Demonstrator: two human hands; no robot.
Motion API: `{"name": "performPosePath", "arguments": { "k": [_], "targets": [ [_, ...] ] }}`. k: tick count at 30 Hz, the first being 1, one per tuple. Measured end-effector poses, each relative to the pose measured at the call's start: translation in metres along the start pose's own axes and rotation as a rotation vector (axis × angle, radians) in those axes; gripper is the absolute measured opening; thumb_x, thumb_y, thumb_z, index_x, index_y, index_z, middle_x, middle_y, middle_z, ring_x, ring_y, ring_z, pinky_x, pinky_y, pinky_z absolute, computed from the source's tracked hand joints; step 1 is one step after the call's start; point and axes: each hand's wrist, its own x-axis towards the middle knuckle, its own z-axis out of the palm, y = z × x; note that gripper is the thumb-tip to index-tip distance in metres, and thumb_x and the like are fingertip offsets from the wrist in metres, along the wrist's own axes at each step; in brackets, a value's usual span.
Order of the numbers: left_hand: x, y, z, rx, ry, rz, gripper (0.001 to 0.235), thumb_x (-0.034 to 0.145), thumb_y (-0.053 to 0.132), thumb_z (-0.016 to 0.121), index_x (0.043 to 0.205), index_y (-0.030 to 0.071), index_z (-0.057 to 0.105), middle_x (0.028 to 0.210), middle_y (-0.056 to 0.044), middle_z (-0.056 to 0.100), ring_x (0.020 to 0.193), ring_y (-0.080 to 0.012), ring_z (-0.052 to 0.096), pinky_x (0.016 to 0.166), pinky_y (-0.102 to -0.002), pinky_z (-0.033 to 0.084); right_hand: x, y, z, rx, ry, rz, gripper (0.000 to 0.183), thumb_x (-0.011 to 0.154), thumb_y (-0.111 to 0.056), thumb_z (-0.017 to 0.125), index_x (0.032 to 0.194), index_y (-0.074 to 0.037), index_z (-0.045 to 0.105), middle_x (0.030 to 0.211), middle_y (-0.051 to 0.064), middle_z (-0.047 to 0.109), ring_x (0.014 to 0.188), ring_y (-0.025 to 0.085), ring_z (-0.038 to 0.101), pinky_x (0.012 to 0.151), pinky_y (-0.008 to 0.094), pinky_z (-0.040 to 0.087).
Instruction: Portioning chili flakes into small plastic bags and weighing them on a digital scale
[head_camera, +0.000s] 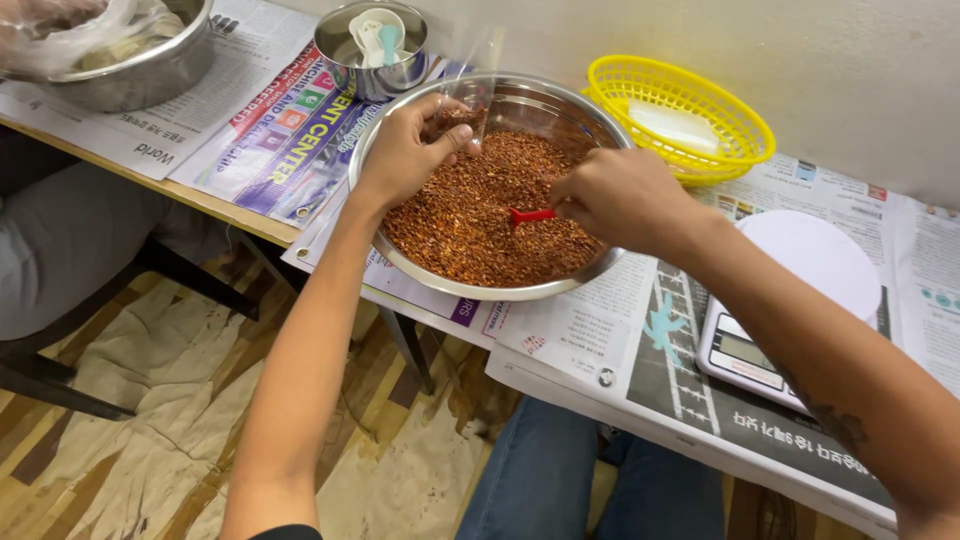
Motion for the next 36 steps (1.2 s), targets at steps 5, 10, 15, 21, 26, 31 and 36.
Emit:
{"name": "performPosePath", "arguments": {
  "k": [5, 10, 15, 21, 26, 31, 36],
  "targets": [
    [-0.013, 0.020, 0.004, -0.152, -0.090, 0.035, 0.027, 0.099, -0.001, 0.060, 0.126, 0.004, 0.060, 0.105, -0.012, 0.079, 0.100, -0.0175, 0.078, 0.081, -0.023, 0.064, -0.043, -0.001, -0.019, -0.053, 0.220, -0.039, 0.018, 0.102, -0.032, 0.061, 0.102, -0.023, 0.076, 0.102, -0.004, 0.078, 0.094, 0.021, 0.069, 0.079, 0.045, 0.050],
    [-0.032, 0.062, 0.051, -0.317, -0.181, 0.228, 0.032, 0.101, 0.003, 0.061, 0.133, 0.002, 0.057, 0.098, -0.015, 0.074, 0.082, -0.0164, 0.069, 0.066, -0.019, 0.046, -0.078, 0.028, -0.023, 0.153, 0.614, 0.020, 0.010, 0.099, -0.022, 0.075, 0.106, -0.014, 0.075, 0.090, 0.002, 0.073, 0.078, 0.022, 0.066, 0.066, 0.038, 0.050],
    [-0.020, 0.080, 0.139, -0.588, -0.288, 0.290, 0.043, 0.098, 0.002, 0.066, 0.137, 0.007, 0.049, 0.091, -0.010, 0.074, 0.076, -0.0155, 0.075, 0.056, -0.017, 0.053, -0.119, 0.027, -0.035, 0.831, 0.690, 0.107, 0.019, 0.099, -0.012, 0.079, 0.117, -0.010, 0.074, 0.095, 0.004, 0.070, 0.078, 0.014, 0.062, 0.062, 0.023, 0.049],
    [-0.025, 0.123, 0.220, -0.319, -0.089, 0.272, 0.037, 0.088, 0.039, 0.080, 0.117, 0.023, 0.065, 0.112, -0.003, 0.075, 0.100, -0.0173, 0.074, 0.078, -0.031, 0.063, -0.182, 0.066, -0.023, 0.913, 0.852, 0.246, 0.013, 0.099, -0.004, 0.081, 0.110, -0.001, 0.075, 0.090, 0.008, 0.070, 0.084, 0.008, 0.064, 0.065, 0.019, 0.054],
    [-0.012, 0.120, 0.286, -0.496, -0.103, 0.237, 0.019, 0.093, 0.027, 0.075, 0.110, 0.018, 0.071, 0.100, -0.003, 0.075, 0.094, -0.0155, 0.073, 0.078, -0.030, 0.064, -0.223, 0.098, 0.001, 0.982, 0.850, 0.312, 0.023, 0.096, -0.005, 0.079, 0.117, 0.000, 0.071, 0.093, 0.008, 0.069, 0.085, 0.008, 0.063, 0.069, 0.019, 0.054],
    [0.021, 0.087, 0.327, -0.564, -0.187, 0.219, 0.018, 0.090, 0.022, 0.079, 0.108, 0.018, 0.074, 0.096, 0.001, 0.074, 0.091, -0.0102, 0.070, 0.074, -0.026, 0.062, -0.231, 0.126, 0.037, 1.063, 0.871, 0.328, 0.040, 0.088, 0.006, 0.080, 0.125, 0.002, 0.066, 0.100, 0.010, 0.071, 0.088, 0.010, 0.065, 0.074, 0.021, 0.056],
    [0.043, 0.071, 0.339, -0.403, -0.220, 0.297, 0.018, 0.089, 0.027, 0.082, 0.105, 0.021, 0.078, 0.092, 0.003, 0.078, 0.085, -0.0066, 0.072, 0.071, -0.020, 0.059, -0.224, 0.151, 0.062, 0.978, 0.869, 0.349, 0.038, 0.083, 0.002, 0.085, 0.118, -0.003, 0.070, 0.089, 0.009, 0.071, 0.077, 0.011, 0.063, 0.070, 0.024, 0.054]
  ]
}}
